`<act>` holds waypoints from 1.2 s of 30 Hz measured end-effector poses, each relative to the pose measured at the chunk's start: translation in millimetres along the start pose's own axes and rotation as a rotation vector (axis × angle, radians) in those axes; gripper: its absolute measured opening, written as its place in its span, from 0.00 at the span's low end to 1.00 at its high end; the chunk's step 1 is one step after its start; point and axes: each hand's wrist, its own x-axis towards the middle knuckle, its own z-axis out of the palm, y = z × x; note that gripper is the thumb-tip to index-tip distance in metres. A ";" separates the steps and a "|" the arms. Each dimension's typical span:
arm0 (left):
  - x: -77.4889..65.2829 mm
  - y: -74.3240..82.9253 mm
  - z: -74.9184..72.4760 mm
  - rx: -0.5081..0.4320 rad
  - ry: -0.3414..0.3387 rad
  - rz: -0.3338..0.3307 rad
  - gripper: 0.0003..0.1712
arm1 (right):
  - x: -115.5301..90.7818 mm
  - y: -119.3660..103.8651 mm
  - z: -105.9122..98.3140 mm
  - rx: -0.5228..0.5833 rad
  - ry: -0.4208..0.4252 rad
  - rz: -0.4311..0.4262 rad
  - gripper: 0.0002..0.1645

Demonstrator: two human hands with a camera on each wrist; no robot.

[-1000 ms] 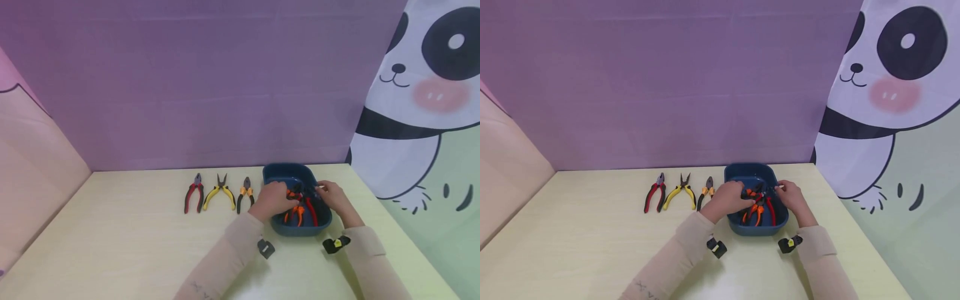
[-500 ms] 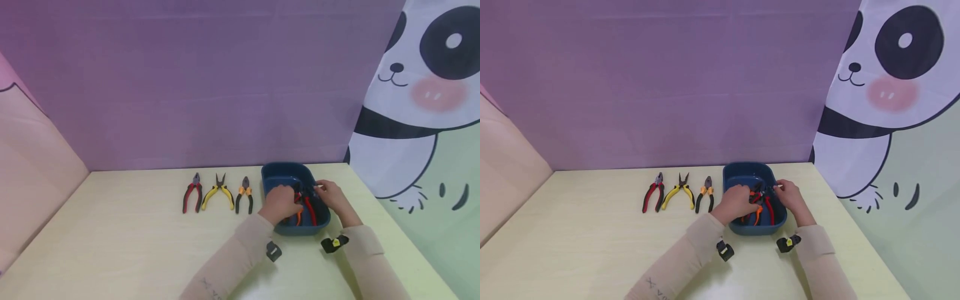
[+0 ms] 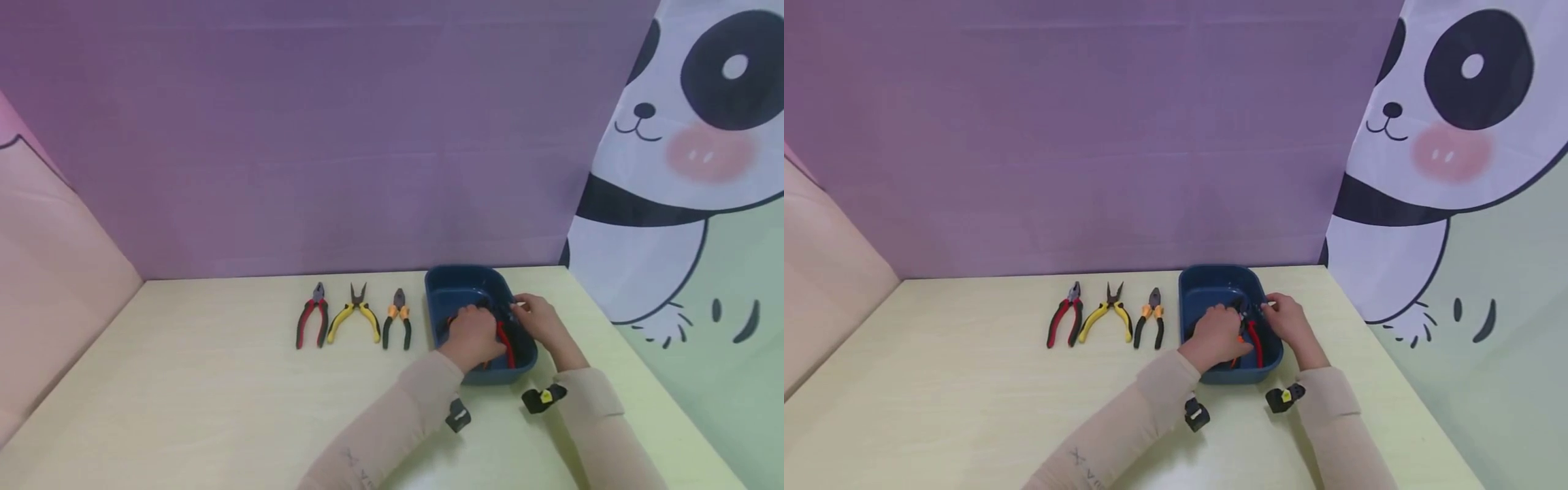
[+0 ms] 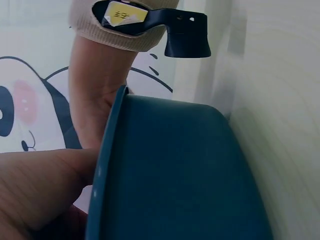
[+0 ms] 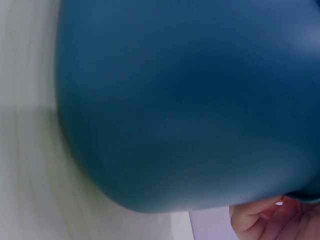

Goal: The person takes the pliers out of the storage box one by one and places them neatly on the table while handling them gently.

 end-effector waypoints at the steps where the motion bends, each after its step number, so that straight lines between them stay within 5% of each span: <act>1: 1.0 1.1 1.6 0.001 0.000 0.001 0.29 | 0.0 0.1 0.5 -0.001 0.000 0.002 0.21; 18: 5.2 23.8 14.7 0.057 -0.010 -0.079 0.40 | -2.8 -4.6 2.4 -0.010 -0.018 0.024 0.21; 27: 8.7 30.3 26.2 0.196 0.046 -0.101 0.41 | -2.0 -4.8 2.9 -0.008 0.001 0.022 0.21; 36: 12.3 38.6 26.3 0.248 0.007 -0.158 0.43 | -1.2 -4.4 0.2 -0.030 0.002 0.014 0.21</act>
